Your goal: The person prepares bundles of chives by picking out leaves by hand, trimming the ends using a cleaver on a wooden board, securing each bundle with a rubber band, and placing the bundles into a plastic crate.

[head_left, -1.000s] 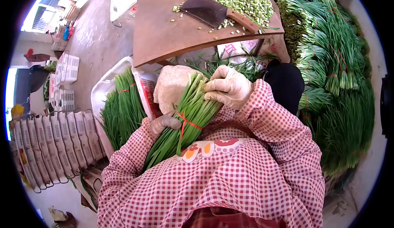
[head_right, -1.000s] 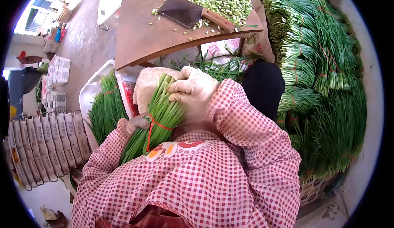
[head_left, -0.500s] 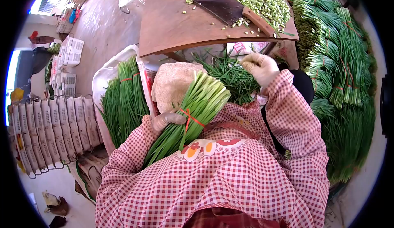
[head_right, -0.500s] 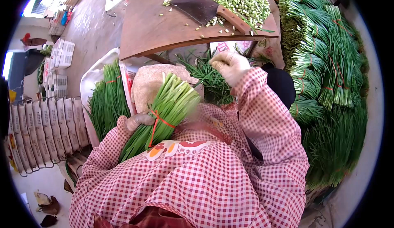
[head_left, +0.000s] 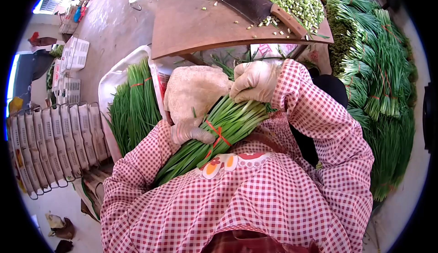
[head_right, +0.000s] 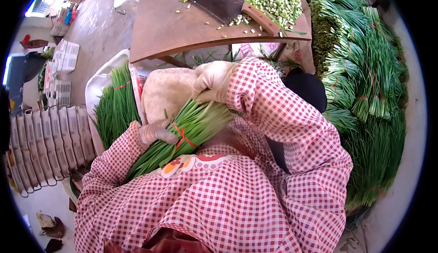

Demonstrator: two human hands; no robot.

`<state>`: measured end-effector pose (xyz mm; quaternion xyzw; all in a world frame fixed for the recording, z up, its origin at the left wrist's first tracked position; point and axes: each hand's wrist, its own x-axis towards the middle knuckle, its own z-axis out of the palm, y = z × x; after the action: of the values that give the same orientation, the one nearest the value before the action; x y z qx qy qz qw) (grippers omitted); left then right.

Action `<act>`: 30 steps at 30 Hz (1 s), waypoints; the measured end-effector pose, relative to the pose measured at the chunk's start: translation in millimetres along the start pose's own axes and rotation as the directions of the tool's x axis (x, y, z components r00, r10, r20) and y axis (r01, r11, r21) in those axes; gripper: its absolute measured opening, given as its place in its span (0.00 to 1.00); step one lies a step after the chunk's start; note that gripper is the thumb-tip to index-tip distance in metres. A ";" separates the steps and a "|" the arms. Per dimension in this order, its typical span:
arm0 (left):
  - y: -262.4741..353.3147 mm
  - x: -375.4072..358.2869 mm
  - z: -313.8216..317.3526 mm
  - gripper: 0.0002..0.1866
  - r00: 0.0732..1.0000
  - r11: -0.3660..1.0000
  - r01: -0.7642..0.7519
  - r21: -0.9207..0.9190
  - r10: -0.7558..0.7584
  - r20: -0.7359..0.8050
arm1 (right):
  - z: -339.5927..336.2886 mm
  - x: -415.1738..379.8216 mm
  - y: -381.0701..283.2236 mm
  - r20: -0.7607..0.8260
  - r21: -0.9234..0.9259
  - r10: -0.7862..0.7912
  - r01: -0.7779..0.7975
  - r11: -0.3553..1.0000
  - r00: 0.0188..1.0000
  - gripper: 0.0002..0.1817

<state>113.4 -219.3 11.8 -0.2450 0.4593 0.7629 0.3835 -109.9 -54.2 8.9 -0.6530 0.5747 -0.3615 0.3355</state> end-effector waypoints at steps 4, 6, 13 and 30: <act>-2.4 -4.1 -3.4 0.51 0.999 0.999 0.011 0.045 -0.010 -0.030 | -16.6 7.9 -8.9 -0.008 -0.118 -0.034 0.033 0.993 0.999 0.06; -20.2 -0.4 -23.4 0.50 0.998 0.994 -0.054 0.097 0.056 -0.011 | -47.7 -4.1 -8.0 -0.139 -0.255 0.030 -0.065 0.965 0.990 0.04; -42.8 -13.8 -47.2 0.45 0.994 0.991 -0.052 -0.124 0.040 -0.103 | -99.9 -84.1 -23.5 -0.196 0.183 0.844 -0.828 0.531 0.499 0.04; -34.2 -15.8 -28.7 0.49 0.994 0.962 -0.099 -0.256 0.082 -0.075 | 28.5 -4.3 -1.7 -0.381 0.290 0.402 -0.305 0.907 0.833 0.05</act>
<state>150.9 -240.8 -7.4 -0.2960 0.3785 0.8248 0.2980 -84.9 -49.1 -4.6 -0.3976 0.7029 -0.4887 0.3301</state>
